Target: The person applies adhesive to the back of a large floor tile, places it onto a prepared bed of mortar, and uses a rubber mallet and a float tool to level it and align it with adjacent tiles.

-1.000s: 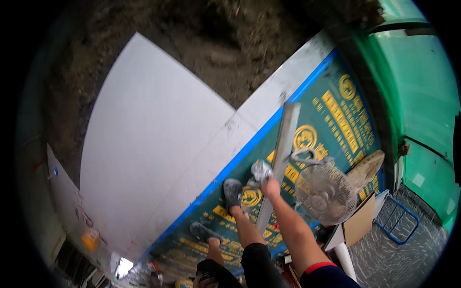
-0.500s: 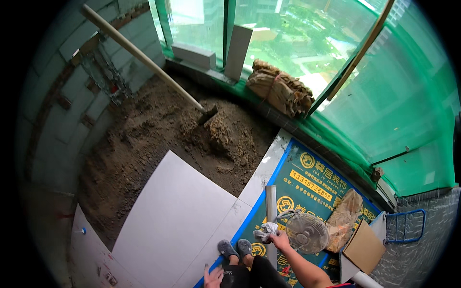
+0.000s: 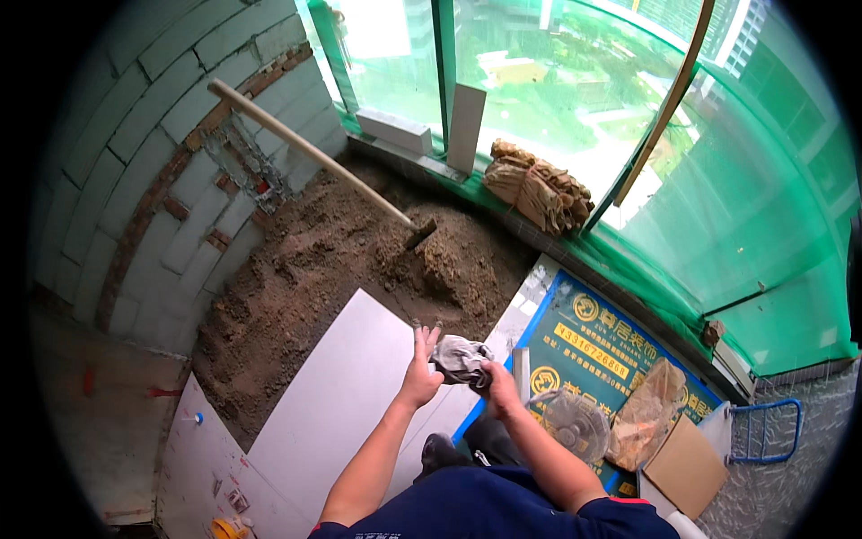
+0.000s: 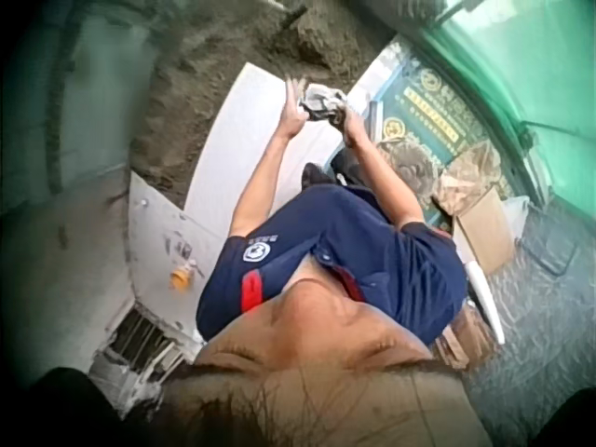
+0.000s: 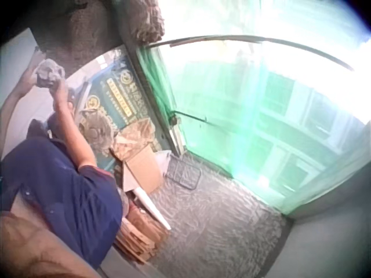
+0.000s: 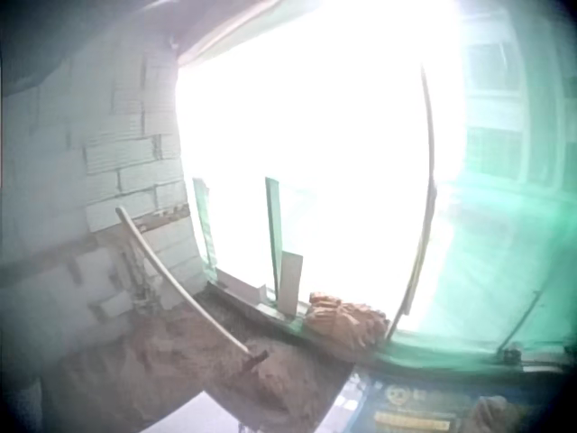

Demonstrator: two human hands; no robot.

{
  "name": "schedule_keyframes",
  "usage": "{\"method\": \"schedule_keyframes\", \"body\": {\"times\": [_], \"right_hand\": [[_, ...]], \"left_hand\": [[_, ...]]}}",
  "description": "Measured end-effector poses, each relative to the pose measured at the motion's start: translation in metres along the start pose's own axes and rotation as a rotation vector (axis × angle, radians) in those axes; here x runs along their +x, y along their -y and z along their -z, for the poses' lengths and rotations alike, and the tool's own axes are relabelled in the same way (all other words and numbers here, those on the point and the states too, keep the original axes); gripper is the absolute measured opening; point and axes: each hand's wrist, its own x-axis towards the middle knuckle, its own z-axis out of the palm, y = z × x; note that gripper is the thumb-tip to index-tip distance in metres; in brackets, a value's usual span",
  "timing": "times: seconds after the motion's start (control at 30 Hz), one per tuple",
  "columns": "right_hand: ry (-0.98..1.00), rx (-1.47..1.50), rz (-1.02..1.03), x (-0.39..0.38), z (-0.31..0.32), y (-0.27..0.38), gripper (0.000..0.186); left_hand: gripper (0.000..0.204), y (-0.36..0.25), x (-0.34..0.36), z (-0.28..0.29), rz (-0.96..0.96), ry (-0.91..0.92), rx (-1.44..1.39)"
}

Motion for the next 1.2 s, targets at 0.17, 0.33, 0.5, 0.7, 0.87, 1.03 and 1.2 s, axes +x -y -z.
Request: {"method": "schedule_keyframes", "body": {"times": [0.17,0.33,0.5,0.7,0.87,1.03,1.2], "right_hand": [[0.31,-0.055,0.212,0.051,-0.059,0.058,0.042],[0.101,-0.09,0.248,0.123,-0.079,0.121,0.03],[0.019,-0.127,0.177,0.199,-0.075,0.199,0.022],[0.118,-0.211,0.304,0.201,-0.075,0.254,0.019],[0.319,-0.012,0.259,0.163,-0.093,0.232,0.011],[0.191,-0.171,0.246,0.181,-0.103,0.225,0.021],[0.226,-0.043,0.154,0.215,-0.1,0.246,0.02]], "left_hand": [[0.086,-0.023,0.085,-0.045,0.086,0.011,0.208],[0.085,-0.045,0.155,-0.064,0.117,-0.034,0.32],[0.093,-0.066,0.183,-0.057,0.022,0.05,0.304],[0.094,-0.078,0.222,-0.046,0.087,0.03,0.522],[0.088,-0.076,0.255,-0.065,0.161,0.102,0.958],[0.084,-0.082,0.255,-0.063,0.169,0.243,0.975],[0.09,-0.103,0.239,-0.04,0.103,0.259,0.72]]}}
